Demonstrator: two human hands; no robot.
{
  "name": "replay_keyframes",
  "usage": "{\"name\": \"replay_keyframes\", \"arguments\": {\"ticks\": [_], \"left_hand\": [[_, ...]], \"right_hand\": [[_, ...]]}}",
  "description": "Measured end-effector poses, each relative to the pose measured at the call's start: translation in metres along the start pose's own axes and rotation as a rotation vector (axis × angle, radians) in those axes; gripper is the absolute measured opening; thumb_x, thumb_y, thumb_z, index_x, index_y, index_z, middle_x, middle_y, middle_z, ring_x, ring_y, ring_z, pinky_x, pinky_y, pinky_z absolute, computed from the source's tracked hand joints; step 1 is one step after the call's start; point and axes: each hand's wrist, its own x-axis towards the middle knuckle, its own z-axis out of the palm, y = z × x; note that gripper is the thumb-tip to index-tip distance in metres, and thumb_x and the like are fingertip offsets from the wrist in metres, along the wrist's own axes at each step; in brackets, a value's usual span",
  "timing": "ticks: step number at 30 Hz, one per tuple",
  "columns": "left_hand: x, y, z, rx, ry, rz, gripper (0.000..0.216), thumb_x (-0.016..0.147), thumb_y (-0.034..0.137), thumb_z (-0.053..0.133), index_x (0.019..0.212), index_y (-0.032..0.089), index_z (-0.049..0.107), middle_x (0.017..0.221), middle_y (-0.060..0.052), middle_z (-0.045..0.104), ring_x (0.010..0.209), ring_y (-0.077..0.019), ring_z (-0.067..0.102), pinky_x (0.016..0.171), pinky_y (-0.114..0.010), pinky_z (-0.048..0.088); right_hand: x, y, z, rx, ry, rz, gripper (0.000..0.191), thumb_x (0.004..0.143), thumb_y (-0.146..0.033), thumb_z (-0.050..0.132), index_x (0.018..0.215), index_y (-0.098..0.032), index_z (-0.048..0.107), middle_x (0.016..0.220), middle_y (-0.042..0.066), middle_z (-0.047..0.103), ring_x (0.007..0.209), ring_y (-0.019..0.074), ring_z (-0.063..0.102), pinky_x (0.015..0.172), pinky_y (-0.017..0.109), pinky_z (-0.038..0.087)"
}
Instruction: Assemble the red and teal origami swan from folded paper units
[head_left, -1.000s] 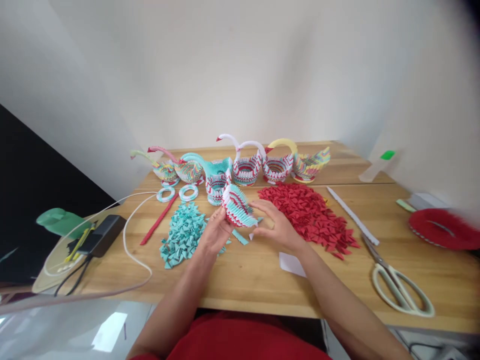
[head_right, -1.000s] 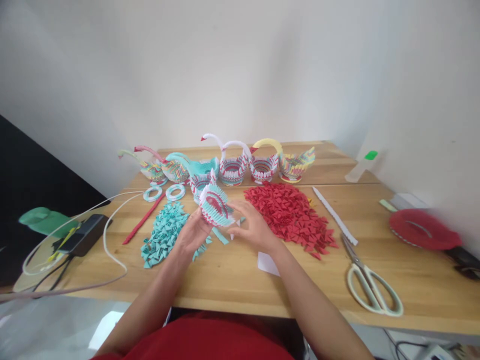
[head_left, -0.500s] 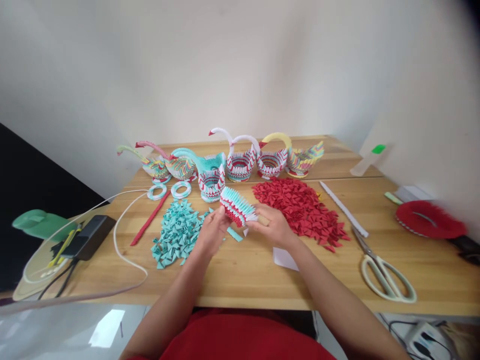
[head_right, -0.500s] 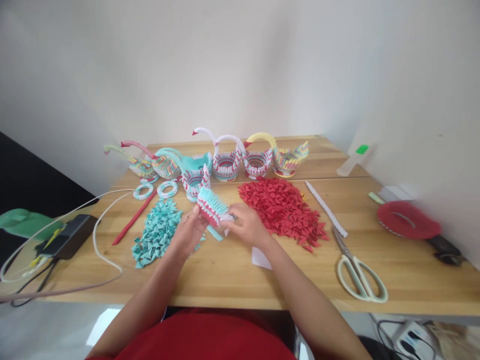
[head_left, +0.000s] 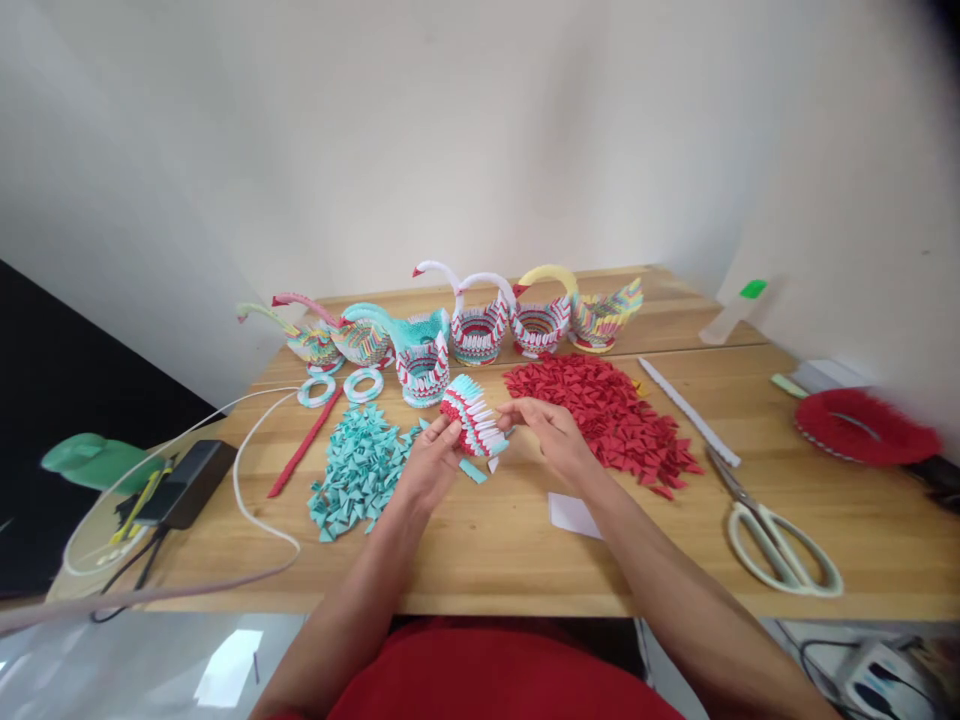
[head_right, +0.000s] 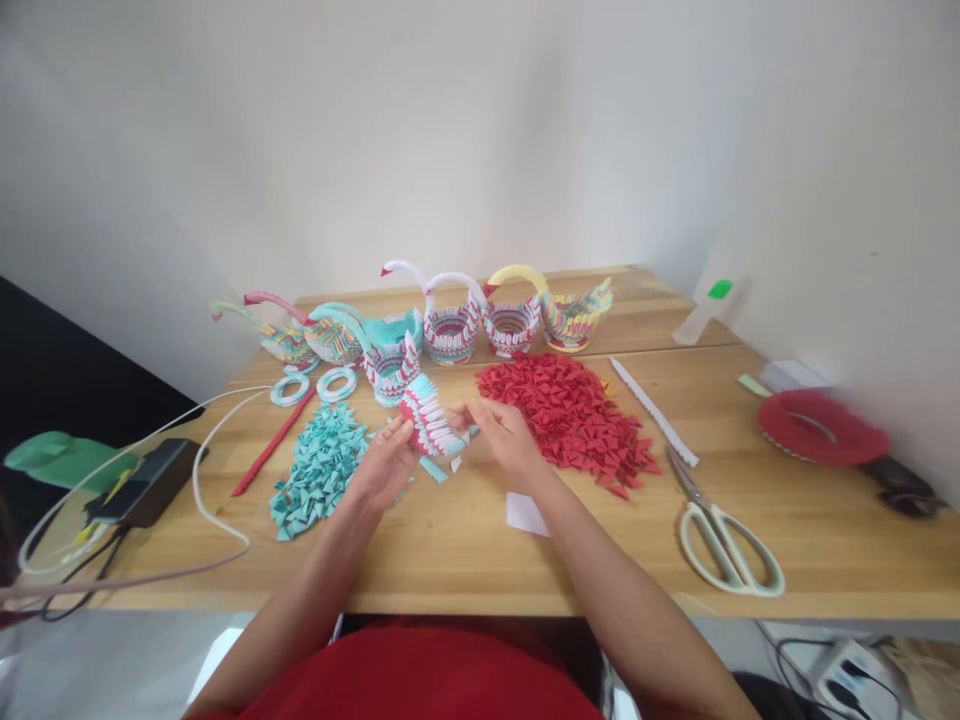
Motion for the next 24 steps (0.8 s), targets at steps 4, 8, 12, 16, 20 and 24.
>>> {"name": "replay_keyframes", "arguments": {"ticks": [4,8,12,16,20,24], "left_hand": [[0.002,0.000,-0.003,-0.088,0.033,-0.041,0.024,0.072,0.023,0.082,0.090,0.015,0.068,0.087,-0.002,0.072,0.077,-0.0141,0.067,0.084,-0.029,0.052],[0.003,0.001,-0.006,-0.126,0.002,-0.065,0.018,0.078,0.025,0.078,0.090,0.015,0.068,0.086,-0.002,0.072,0.079,-0.0147,0.067,0.085,-0.030,0.052],[0.004,0.001,-0.007,-0.131,-0.004,-0.085,0.019,0.083,0.026,0.073,0.098,0.015,0.068,0.088,-0.004,0.072,0.087,-0.0178,0.068,0.089,-0.032,0.052],[0.004,0.000,-0.008,-0.133,-0.013,-0.083,0.021,0.084,0.025,0.073,0.102,0.016,0.068,0.089,-0.003,0.072,0.086,-0.0167,0.068,0.092,-0.032,0.051],[0.004,0.000,-0.006,-0.106,-0.018,-0.069,0.022,0.080,0.028,0.077,0.098,0.017,0.069,0.089,-0.003,0.072,0.085,-0.0171,0.067,0.091,-0.033,0.052],[0.003,0.001,-0.004,-0.058,-0.009,-0.059,0.026,0.073,0.029,0.082,0.092,0.017,0.069,0.089,-0.002,0.072,0.084,-0.0166,0.067,0.089,-0.032,0.052]], "right_hand": [[0.001,0.003,0.000,-0.012,-0.003,0.015,0.048,0.083,-0.064,0.060,0.093,-0.019,0.075,0.081,0.006,0.074,0.078,0.0210,0.069,0.076,0.034,0.054],[0.003,0.008,-0.001,-0.041,-0.006,0.018,0.048,0.086,-0.062,0.058,0.094,-0.018,0.075,0.083,0.007,0.074,0.079,0.0212,0.069,0.076,0.034,0.054],[0.002,0.011,-0.001,-0.159,-0.082,0.005,0.044,0.091,-0.056,0.053,0.098,-0.018,0.075,0.091,0.008,0.075,0.086,0.0221,0.069,0.081,0.034,0.053],[0.000,0.007,0.000,-0.253,-0.156,-0.007,0.040,0.092,-0.051,0.053,0.099,-0.019,0.075,0.096,0.007,0.075,0.089,0.0228,0.068,0.079,0.033,0.052],[-0.002,0.003,0.003,-0.251,-0.160,-0.004,0.034,0.088,-0.049,0.059,0.089,-0.018,0.075,0.088,0.005,0.075,0.081,0.0213,0.067,0.073,0.030,0.051],[-0.003,-0.001,0.007,-0.288,-0.130,-0.001,0.025,0.082,-0.042,0.066,0.081,-0.019,0.074,0.082,0.004,0.074,0.077,0.0202,0.066,0.071,0.029,0.050]]}}
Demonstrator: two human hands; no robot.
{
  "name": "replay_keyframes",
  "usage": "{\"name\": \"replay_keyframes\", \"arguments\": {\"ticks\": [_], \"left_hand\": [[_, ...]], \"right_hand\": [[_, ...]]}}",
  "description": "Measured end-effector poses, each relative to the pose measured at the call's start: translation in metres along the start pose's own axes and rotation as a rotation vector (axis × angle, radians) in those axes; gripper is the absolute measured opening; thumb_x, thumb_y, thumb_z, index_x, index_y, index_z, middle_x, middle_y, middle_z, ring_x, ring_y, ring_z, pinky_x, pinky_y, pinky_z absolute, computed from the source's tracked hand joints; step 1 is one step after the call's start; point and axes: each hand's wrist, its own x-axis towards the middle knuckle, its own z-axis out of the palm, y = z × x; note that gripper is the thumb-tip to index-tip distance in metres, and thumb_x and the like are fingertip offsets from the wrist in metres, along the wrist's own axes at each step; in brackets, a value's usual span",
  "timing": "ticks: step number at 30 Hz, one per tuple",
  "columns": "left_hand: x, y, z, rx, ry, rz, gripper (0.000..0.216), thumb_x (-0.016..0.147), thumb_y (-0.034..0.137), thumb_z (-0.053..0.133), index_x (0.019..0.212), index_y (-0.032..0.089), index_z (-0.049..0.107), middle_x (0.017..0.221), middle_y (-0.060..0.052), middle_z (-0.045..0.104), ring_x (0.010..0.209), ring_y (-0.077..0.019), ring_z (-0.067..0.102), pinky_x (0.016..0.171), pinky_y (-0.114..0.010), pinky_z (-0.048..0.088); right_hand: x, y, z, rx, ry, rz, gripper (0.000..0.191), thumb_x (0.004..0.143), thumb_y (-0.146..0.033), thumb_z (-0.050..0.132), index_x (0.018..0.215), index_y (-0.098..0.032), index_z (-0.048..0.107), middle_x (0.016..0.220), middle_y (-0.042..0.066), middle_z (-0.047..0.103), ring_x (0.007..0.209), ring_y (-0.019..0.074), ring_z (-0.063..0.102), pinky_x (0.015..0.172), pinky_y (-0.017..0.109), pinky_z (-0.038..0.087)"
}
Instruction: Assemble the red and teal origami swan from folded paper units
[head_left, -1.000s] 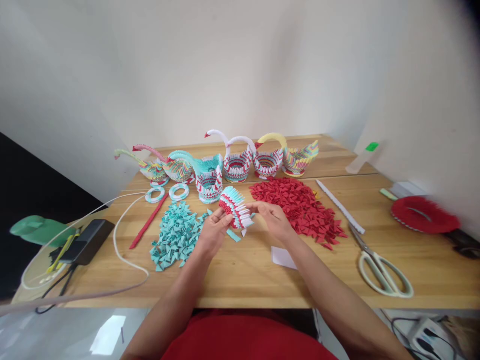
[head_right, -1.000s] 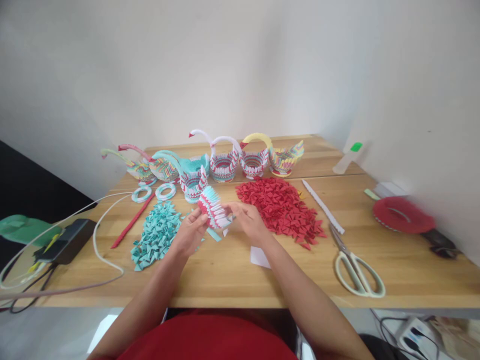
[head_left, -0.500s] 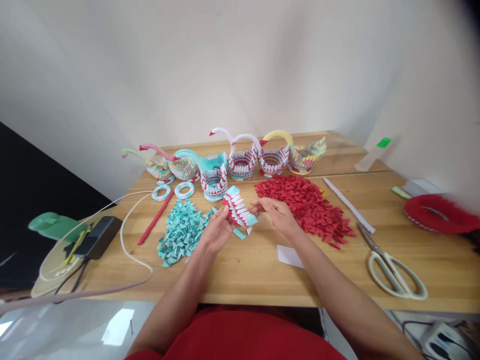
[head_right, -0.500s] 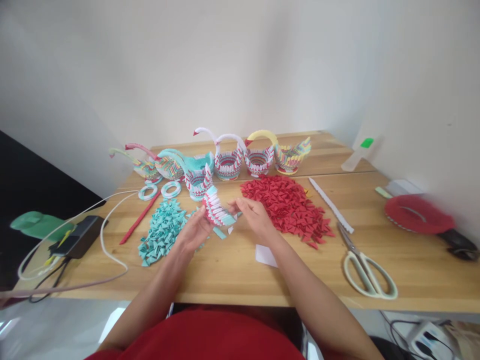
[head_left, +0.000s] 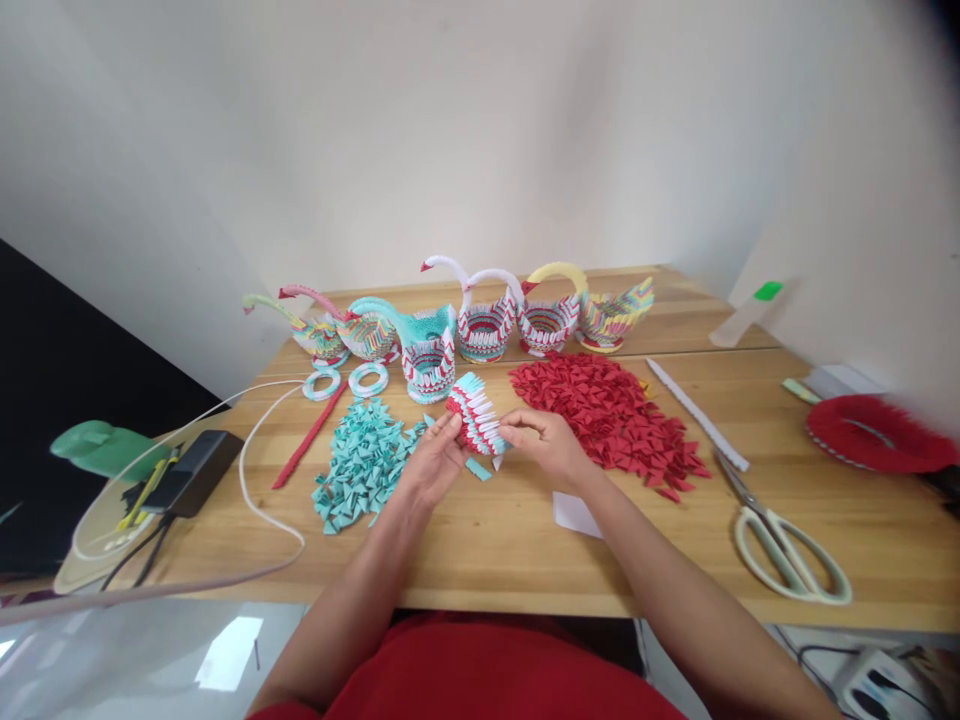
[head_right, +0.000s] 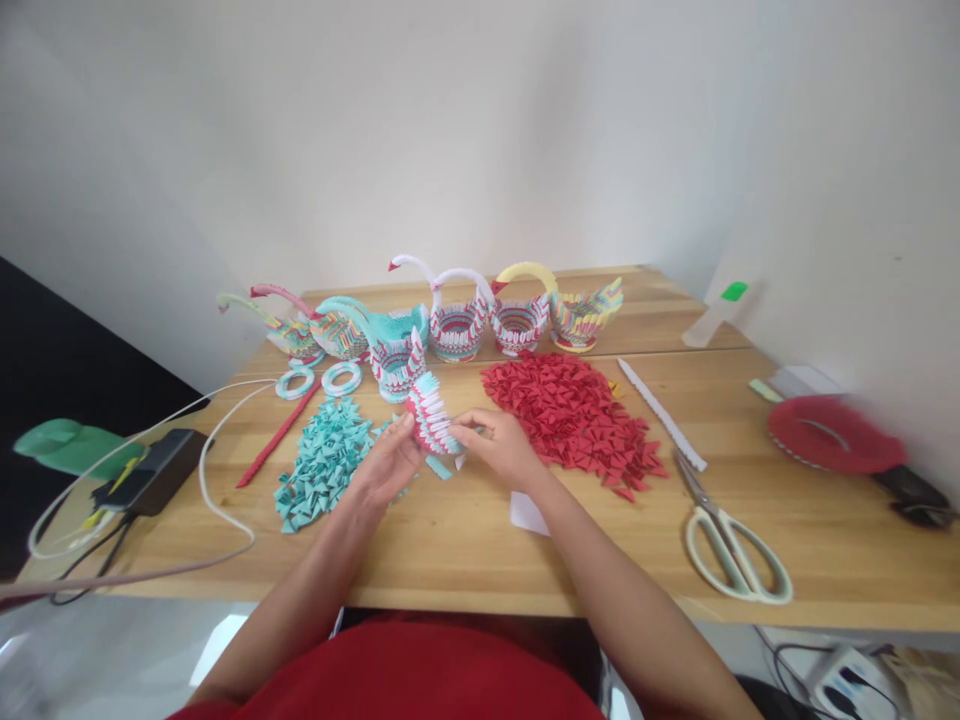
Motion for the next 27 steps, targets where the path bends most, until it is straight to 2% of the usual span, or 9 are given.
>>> {"name": "replay_keyframes", "arguments": {"ticks": [11,16,27], "left_hand": [[-0.0034,0.0008,0.0070,0.073,0.000,0.041,0.038,0.067,0.030,0.086,0.097,0.015,0.069,0.095,-0.005,0.072,0.088,-0.0178,0.067,0.089,-0.032,0.052],[-0.0040,0.0003,0.0065,0.123,-0.011,0.066,0.039,0.069,0.032,0.084,0.100,0.015,0.068,0.100,-0.006,0.072,0.095,-0.0193,0.067,0.091,-0.031,0.051],[-0.0057,0.0003,0.0096,0.194,-0.009,0.081,0.043,0.066,0.029,0.085,0.103,0.015,0.068,0.101,-0.007,0.073,0.096,-0.0208,0.067,0.091,-0.032,0.049]], "right_hand": [[-0.0002,-0.0044,0.0000,-0.060,0.010,-0.032,0.019,0.083,-0.036,0.065,0.076,-0.019,0.071,0.078,0.003,0.072,0.075,0.0187,0.065,0.072,0.028,0.047],[-0.0009,-0.0045,-0.0018,-0.060,-0.005,-0.066,0.022,0.086,-0.036,0.061,0.074,-0.019,0.070,0.078,0.002,0.071,0.074,0.0183,0.064,0.072,0.028,0.047],[-0.0008,-0.0068,-0.0023,-0.037,0.017,-0.035,0.023,0.086,-0.038,0.060,0.077,-0.019,0.070,0.077,0.002,0.070,0.074,0.0182,0.062,0.071,0.027,0.046]]}}
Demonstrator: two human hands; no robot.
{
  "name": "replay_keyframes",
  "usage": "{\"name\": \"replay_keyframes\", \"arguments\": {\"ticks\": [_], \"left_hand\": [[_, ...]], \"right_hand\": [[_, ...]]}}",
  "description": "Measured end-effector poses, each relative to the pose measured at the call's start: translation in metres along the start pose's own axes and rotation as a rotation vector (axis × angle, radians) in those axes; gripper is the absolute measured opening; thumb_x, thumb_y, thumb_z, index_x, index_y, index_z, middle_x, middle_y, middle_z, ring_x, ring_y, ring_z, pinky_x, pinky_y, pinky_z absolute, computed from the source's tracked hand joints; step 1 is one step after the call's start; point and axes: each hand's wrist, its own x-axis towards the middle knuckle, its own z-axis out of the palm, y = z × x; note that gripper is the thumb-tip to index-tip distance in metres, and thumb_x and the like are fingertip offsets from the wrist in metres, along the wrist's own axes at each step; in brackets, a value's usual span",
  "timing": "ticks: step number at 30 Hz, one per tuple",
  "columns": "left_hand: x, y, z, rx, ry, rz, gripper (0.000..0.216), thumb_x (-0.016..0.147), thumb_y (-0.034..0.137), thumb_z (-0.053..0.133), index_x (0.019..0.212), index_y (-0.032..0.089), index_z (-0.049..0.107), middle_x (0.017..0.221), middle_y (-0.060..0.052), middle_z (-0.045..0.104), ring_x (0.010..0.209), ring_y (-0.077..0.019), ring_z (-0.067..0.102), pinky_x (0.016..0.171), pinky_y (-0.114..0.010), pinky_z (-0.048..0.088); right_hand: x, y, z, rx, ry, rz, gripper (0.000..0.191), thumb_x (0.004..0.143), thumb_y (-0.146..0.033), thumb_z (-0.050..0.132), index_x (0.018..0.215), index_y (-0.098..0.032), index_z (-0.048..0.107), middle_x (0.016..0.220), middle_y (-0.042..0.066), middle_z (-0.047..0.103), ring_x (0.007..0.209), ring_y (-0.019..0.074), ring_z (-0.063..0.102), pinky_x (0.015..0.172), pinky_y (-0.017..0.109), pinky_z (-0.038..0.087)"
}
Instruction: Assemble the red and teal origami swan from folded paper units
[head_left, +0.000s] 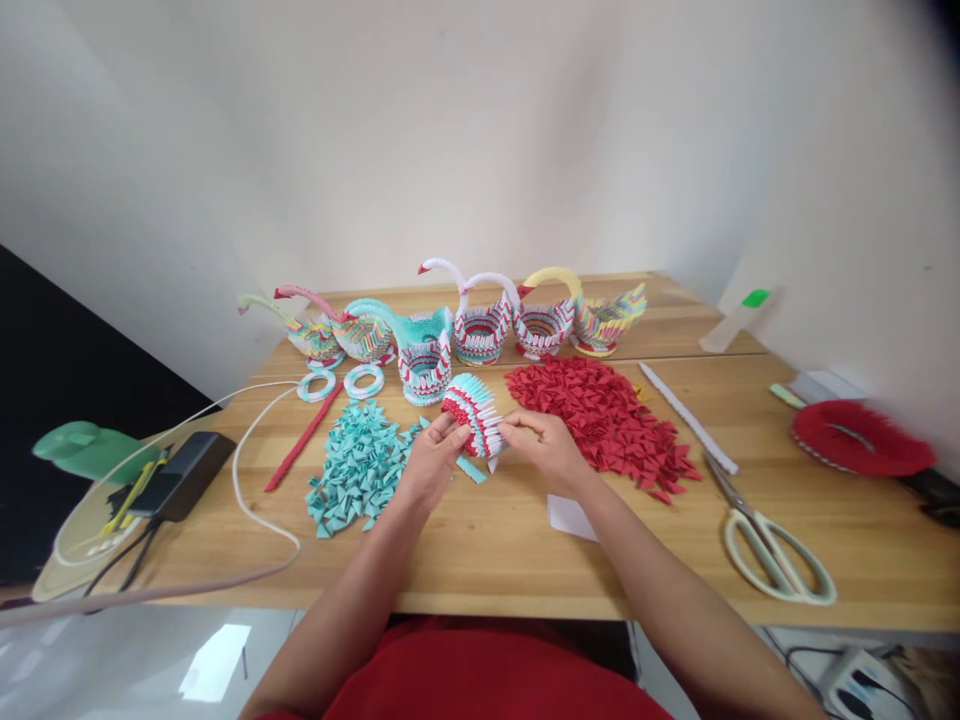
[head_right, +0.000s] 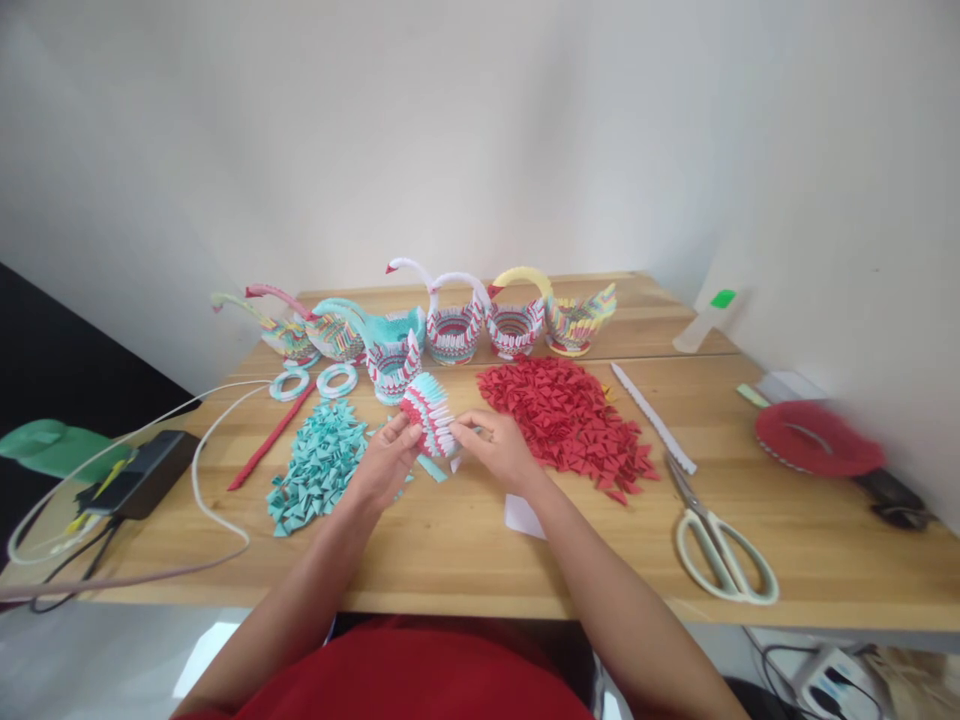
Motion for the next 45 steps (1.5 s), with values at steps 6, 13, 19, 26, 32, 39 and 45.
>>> {"name": "replay_keyframes", "arguments": {"ticks": [6,13,19,26,32,39,45], "left_hand": [[0.001,-0.005,-0.004,0.118,-0.028,0.057,0.037,0.069,0.028,0.083,0.101,0.016,0.070,0.097,-0.006,0.073,0.091,-0.0201,0.067,0.084,-0.029,0.050],[0.001,-0.007,-0.007,0.171,0.003,0.094,0.029,0.065,0.024,0.085,0.087,0.016,0.068,0.085,-0.003,0.070,0.083,-0.0173,0.064,0.077,-0.026,0.048],[0.001,-0.008,-0.006,0.186,0.009,0.092,0.028,0.064,0.022,0.085,0.087,0.016,0.069,0.086,-0.003,0.071,0.086,-0.0188,0.065,0.080,-0.028,0.049],[0.001,-0.008,-0.007,0.196,-0.049,0.100,0.037,0.070,0.025,0.082,0.104,0.016,0.070,0.102,-0.007,0.073,0.093,-0.0224,0.067,0.081,-0.030,0.052],[-0.001,-0.005,-0.003,0.207,-0.045,0.087,0.036,0.067,0.026,0.084,0.099,0.016,0.071,0.100,-0.008,0.074,0.096,-0.0244,0.068,0.083,-0.032,0.052],[-0.002,-0.003,0.001,0.233,-0.058,0.089,0.037,0.064,0.029,0.085,0.094,0.015,0.069,0.094,-0.007,0.074,0.093,-0.0250,0.068,0.080,-0.032,0.053],[0.002,-0.006,-0.003,0.203,-0.053,0.070,0.040,0.063,0.028,0.086,0.098,0.016,0.070,0.097,-0.007,0.074,0.093,-0.0238,0.068,0.081,-0.031,0.053]], "right_hand": [[0.000,0.004,0.000,0.029,0.023,0.017,0.024,0.086,-0.039,0.058,0.075,-0.019,0.068,0.074,0.001,0.068,0.071,0.0172,0.060,0.067,0.026,0.047],[0.001,0.007,-0.003,-0.014,0.054,0.012,0.031,0.089,-0.043,0.056,0.070,-0.019,0.067,0.069,0.000,0.066,0.069,0.0170,0.059,0.066,0.026,0.045],[0.002,0.009,-0.004,0.049,0.076,0.020,0.037,0.089,-0.052,0.053,0.081,-0.020,0.071,0.080,0.003,0.071,0.078,0.0208,0.062,0.071,0.029,0.048],[0.002,0.010,-0.003,0.065,0.046,0.034,0.034,0.089,-0.049,0.055,0.081,-0.020,0.071,0.078,0.003,0.069,0.076,0.0199,0.061,0.069,0.028,0.047],[0.002,0.013,0.000,0.109,0.025,0.049,0.022,0.085,-0.040,0.062,0.081,-0.020,0.072,0.081,0.002,0.071,0.078,0.0187,0.063,0.072,0.028,0.048],[0.002,0.009,0.003,0.082,0.045,0.048,0.021,0.082,-0.036,0.062,0.074,-0.018,0.070,0.074,0.002,0.070,0.071,0.0170,0.062,0.068,0.027,0.048],[0.002,0.012,0.005,0.045,0.054,0.023,0.024,0.085,-0.039,0.062,0.076,-0.019,0.070,0.075,0.002,0.070,0.072,0.0176,0.063,0.068,0.027,0.048]]}}
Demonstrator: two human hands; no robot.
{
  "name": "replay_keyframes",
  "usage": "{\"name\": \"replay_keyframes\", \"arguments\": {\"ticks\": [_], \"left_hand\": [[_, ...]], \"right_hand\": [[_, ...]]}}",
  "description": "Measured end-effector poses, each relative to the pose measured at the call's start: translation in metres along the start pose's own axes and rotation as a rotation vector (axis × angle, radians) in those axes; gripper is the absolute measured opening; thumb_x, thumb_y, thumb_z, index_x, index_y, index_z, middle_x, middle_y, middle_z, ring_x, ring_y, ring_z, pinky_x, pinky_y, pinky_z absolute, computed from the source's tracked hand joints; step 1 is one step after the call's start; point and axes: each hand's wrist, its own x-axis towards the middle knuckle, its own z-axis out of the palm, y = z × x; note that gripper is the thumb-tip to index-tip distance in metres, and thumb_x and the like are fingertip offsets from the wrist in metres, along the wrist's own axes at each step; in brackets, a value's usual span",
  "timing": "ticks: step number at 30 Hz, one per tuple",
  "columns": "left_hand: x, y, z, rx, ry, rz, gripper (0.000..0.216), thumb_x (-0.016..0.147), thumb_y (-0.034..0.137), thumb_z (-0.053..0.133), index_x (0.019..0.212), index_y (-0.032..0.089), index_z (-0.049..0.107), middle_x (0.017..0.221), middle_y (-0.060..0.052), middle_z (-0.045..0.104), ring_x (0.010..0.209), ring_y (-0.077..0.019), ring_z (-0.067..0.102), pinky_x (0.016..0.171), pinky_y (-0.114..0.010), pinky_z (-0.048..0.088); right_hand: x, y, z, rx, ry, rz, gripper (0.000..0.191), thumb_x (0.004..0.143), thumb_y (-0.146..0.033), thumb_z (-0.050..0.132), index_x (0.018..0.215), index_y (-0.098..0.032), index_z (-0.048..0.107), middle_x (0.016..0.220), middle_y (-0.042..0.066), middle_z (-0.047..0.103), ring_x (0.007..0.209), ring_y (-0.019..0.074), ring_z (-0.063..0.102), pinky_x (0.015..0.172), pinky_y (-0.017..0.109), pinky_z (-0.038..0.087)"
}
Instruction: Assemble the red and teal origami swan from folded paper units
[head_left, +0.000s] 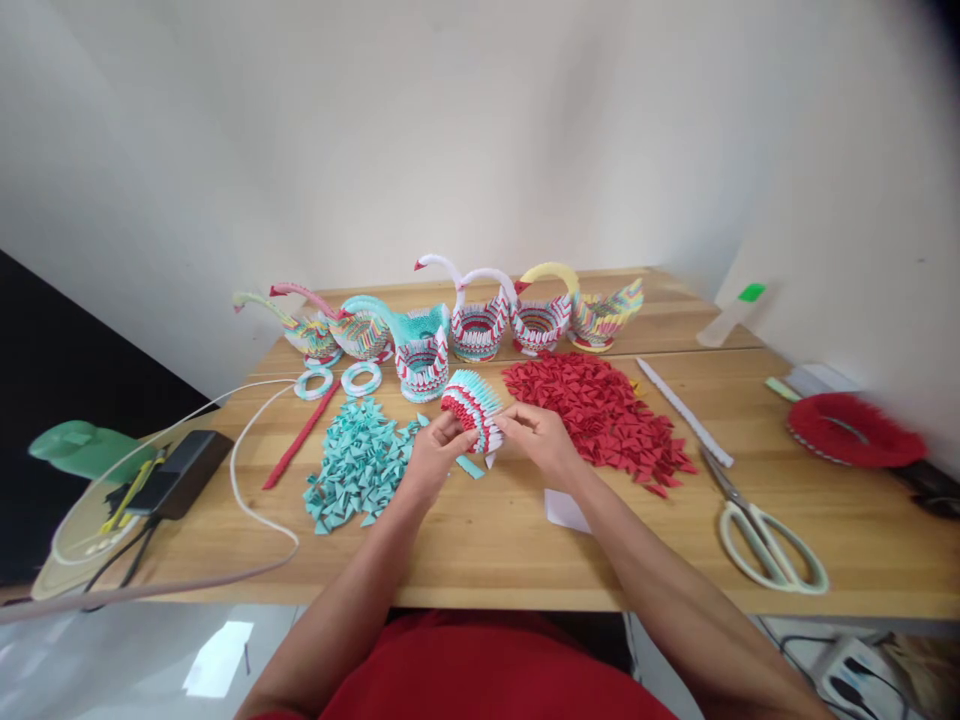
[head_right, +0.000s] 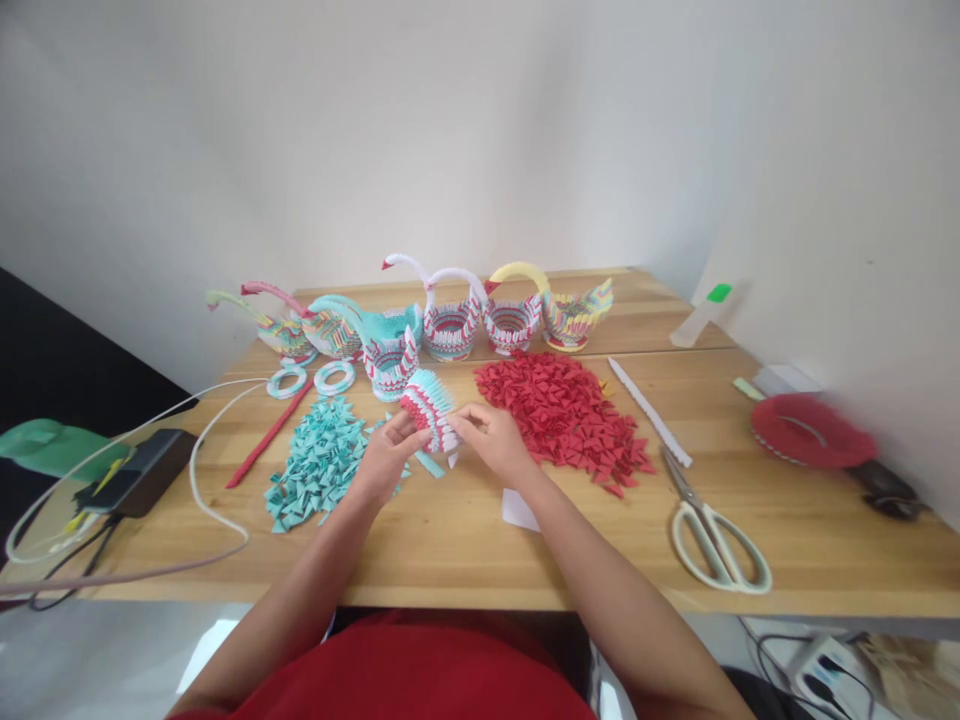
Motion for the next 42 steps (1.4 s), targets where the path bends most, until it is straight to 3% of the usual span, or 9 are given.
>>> {"name": "replay_keyframes", "arguments": {"ticks": [4,9,16,23,25,28,33,37,42], "left_hand": [[0.000,0.002,-0.001,-0.124,0.019,-0.032,0.040,0.068,0.029,0.083,0.103,0.016,0.070,0.103,-0.008,0.073,0.096,-0.0221,0.068,0.085,-0.030,0.052],[0.001,0.005,-0.002,-0.258,0.061,-0.058,0.038,0.068,0.027,0.084,0.101,0.015,0.070,0.102,-0.006,0.073,0.098,-0.0199,0.067,0.089,-0.029,0.051],[0.004,0.005,-0.006,-0.330,0.076,-0.051,0.033,0.070,0.023,0.083,0.099,0.015,0.070,0.098,-0.005,0.073,0.087,-0.0155,0.068,0.084,-0.026,0.052],[0.006,0.007,-0.015,-0.323,0.060,0.025,0.036,0.070,0.028,0.084,0.101,0.015,0.070,0.094,-0.005,0.073,0.084,-0.0170,0.068,0.081,-0.027,0.053],[0.007,0.009,-0.019,-0.312,0.055,0.061,0.035,0.071,0.030,0.083,0.100,0.015,0.069,0.093,-0.004,0.073,0.083,-0.0160,0.068,0.082,-0.027,0.053],[0.007,0.010,-0.023,-0.283,0.063,0.078,0.039,0.071,0.031,0.083,0.104,0.016,0.068,0.096,-0.005,0.073,0.090,-0.0188,0.069,0.087,-0.030,0.052],[0.008,0.010,-0.026,-0.246,0.082,0.075,0.044,0.070,0.033,0.083,0.108,0.015,0.068,0.098,-0.006,0.074,0.095,-0.0223,0.069,0.091,-0.033,0.052],[0.009,0.010,-0.028,-0.245,0.087,0.104,0.044,0.072,0.033,0.082,0.110,0.014,0.068,0.100,-0.007,0.074,0.097,-0.0218,0.069,0.091,-0.032,0.052],[0.007,0.014,-0.026,-0.261,0.094,0.123,0.046,0.070,0.034,0.083,0.109,0.014,0.068,0.099,-0.008,0.073,0.101,-0.0235,0.068,0.094,-0.033,0.051]], "right_hand": [[0.000,0.005,-0.002,0.089,0.049,0.000,0.041,0.089,-0.055,0.054,0.082,-0.018,0.072,0.079,0.005,0.072,0.076,0.0203,0.066,0.071,0.031,0.052],[0.003,0.001,-0.007,0.154,0.176,0.051,0.053,0.084,-0.067,0.055,0.087,-0.017,0.072,0.079,0.009,0.075,0.078,0.0235,0.070,0.075,0.036,0.055],[0.001,-0.011,-0.009,0.046,0.223,0.023,0.042,0.088,-0.056,0.054,0.083,-0.018,0.071,0.076,0.007,0.074,0.073,0.0202,0.069,0.071,0.033,0.055],[-0.001,-0.021,-0.009,0.037,0.281,0.050,0.038,0.089,-0.051,0.055,0.084,-0.017,0.070,0.074,0.006,0.073,0.071,0.0201,0.068,0.063,0.030,0.054],[-0.002,-0.029,-0.013,-0.022,0.219,0.028,0.034,0.090,-0.047,0.054,0.083,-0.018,0.071,0.076,0.005,0.073,0.068,0.0184,0.067,0.060,0.027,0.052],[-0.006,-0.035,-0.026,-0.192,0.021,-0.024,0.024,0.091,-0.037,0.056,0.085,-0.020,0.071,0.079,0.003,0.074,0.070,0.0173,0.066,0.061,0.026,0.049],[-0.013,-0.008,-0.051,-0.583,-0.286,-0.154,0.021,0.094,-0.023,0.052,0.100,-0.024,0.072,0.104,0.004,0.074,0.096,0.0217,0.068,0.082,0.033,0.051],[-0.013,0.010,-0.063,-0.785,-0.380,-0.198,0.026,0.095,-0.020,0.048,0.107,-0.024,0.071,0.113,0.007,0.072,0.104,0.0248,0.066,0.086,0.037,0.051],[-0.005,0.011,-0.051,-0.780,-0.433,-0.110,0.026,0.095,-0.019,0.048,0.105,-0.024,0.071,0.111,0.006,0.072,0.099,0.0252,0.068,0.082,0.033,0.049]]}}
